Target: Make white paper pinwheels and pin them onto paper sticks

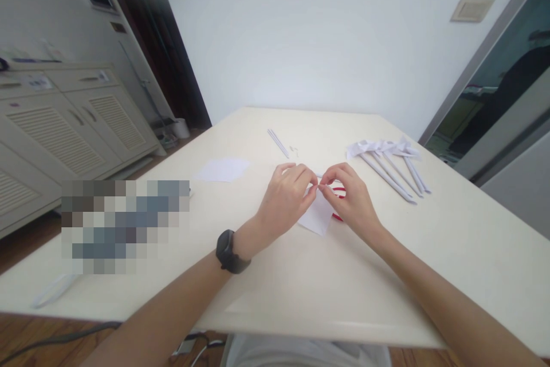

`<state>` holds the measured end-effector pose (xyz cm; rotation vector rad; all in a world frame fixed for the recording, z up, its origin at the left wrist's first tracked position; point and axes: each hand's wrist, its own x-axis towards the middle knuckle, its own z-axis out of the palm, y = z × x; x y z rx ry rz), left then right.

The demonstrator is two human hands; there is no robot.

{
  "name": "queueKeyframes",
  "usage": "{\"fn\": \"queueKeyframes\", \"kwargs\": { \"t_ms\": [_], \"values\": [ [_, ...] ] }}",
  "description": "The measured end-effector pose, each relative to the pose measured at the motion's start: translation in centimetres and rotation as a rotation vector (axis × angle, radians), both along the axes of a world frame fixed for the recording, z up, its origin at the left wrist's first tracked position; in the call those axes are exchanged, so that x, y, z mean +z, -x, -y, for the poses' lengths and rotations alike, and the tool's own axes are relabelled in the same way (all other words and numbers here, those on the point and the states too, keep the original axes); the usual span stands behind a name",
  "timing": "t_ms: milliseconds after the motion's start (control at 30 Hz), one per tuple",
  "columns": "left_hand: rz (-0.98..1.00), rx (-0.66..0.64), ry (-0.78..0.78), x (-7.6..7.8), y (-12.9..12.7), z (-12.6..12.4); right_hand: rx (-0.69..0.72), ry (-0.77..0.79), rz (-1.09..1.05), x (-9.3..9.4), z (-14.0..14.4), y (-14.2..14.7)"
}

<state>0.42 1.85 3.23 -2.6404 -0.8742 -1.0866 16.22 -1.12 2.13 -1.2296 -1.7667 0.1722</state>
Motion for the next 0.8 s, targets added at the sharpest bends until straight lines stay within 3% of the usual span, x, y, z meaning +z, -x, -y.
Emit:
{"fn": "queueKeyframes", "kwargs": {
  "t_ms": [633, 800],
  "values": [
    [0.041, -0.033, -0.029, -0.11, -0.06, -0.07, 0.055, 0.08, -0.115, 0.05, 0.2, 0.24],
    [0.061, -0.074, 0.03, -0.26, -0.17, 0.03, 0.054, 0.1, -0.193, -0.04, 0.3, 0.45]
  ]
}}
